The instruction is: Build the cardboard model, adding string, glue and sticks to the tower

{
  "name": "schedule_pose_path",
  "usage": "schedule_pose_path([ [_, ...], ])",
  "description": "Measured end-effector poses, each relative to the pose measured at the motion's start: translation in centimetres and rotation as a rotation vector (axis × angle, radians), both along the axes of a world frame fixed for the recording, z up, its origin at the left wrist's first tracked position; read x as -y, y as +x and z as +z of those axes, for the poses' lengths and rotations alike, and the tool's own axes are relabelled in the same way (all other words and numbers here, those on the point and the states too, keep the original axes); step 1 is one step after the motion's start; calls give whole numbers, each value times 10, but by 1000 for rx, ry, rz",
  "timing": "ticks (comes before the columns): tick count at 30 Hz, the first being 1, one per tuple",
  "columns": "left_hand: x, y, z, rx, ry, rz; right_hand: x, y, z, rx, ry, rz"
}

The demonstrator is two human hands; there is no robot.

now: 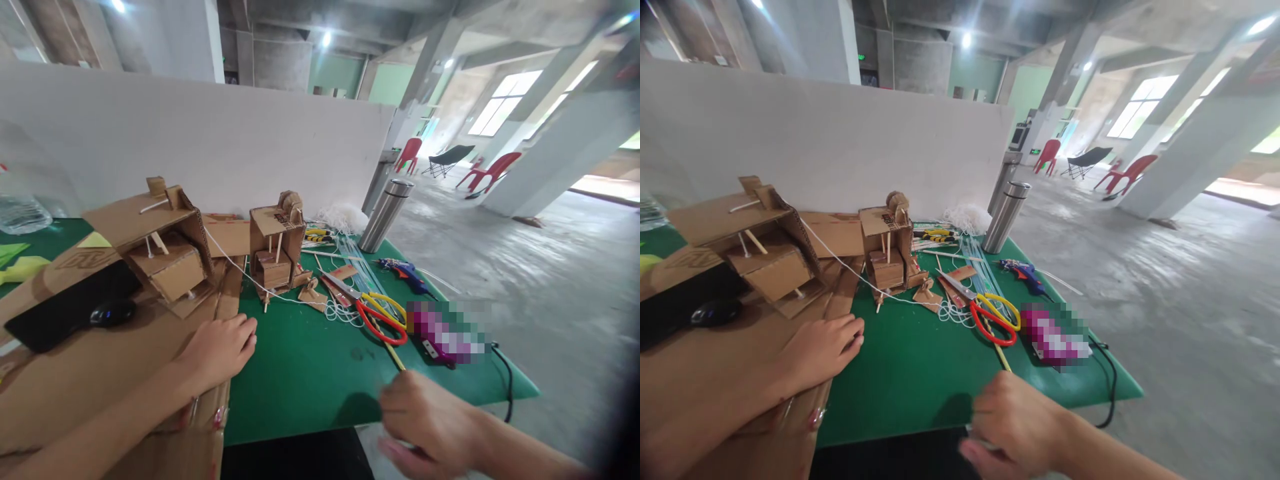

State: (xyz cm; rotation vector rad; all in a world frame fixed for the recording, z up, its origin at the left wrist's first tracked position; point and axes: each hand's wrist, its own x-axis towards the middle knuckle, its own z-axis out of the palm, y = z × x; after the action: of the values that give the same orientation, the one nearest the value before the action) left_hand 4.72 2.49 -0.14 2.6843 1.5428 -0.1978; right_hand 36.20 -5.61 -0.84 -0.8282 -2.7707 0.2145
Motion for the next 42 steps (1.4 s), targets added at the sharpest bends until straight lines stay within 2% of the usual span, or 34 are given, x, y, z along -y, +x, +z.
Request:
schedule_pose_path([
  [1,0,0,0,1,-1,1,7,17,8,58,96,40],
  [3,0,0,0,-1,0,6,14,41,21,99,232,-61],
  [6,1,1,1,-1,0,12,11,49,28,72,246,-139],
  [8,0,1,1,0,-2,11,6,35,24,58,197,-128],
  [12,0,3,2,-4,-22,24,-7,-12,7,31,28,-115],
  [16,0,3,1,-7,-15,18,-30,-51,-7,29,-84,-188],
  [19,0,2,0,-21,-2,6,-55,-70,-16,41,-122,-261],
  [23,0,0,-2,-20,10,-16,-76,-79,-25,73,-171,-272],
  [26,0,-1,-3,5,8,-28,-64,-70,-29,110,-178,-205],
  [29,-1,-2,-3,38,-12,-21,-28,-44,-26,99,-70,-128],
  [33,-2,-2,-2,113,-56,-20,21,2,-10,27,194,-202],
  [36,-3,3,2,169,-110,-48,33,22,2,16,256,-203],
  [39,-6,14,8,254,-150,-60,21,17,7,-6,219,-227],
  [41,-9,22,11,328,-160,-41,6,0,8,-46,79,-275],
  [42,-11,27,13,367,-175,-19,-2,-11,9,-76,-41,-320],
])
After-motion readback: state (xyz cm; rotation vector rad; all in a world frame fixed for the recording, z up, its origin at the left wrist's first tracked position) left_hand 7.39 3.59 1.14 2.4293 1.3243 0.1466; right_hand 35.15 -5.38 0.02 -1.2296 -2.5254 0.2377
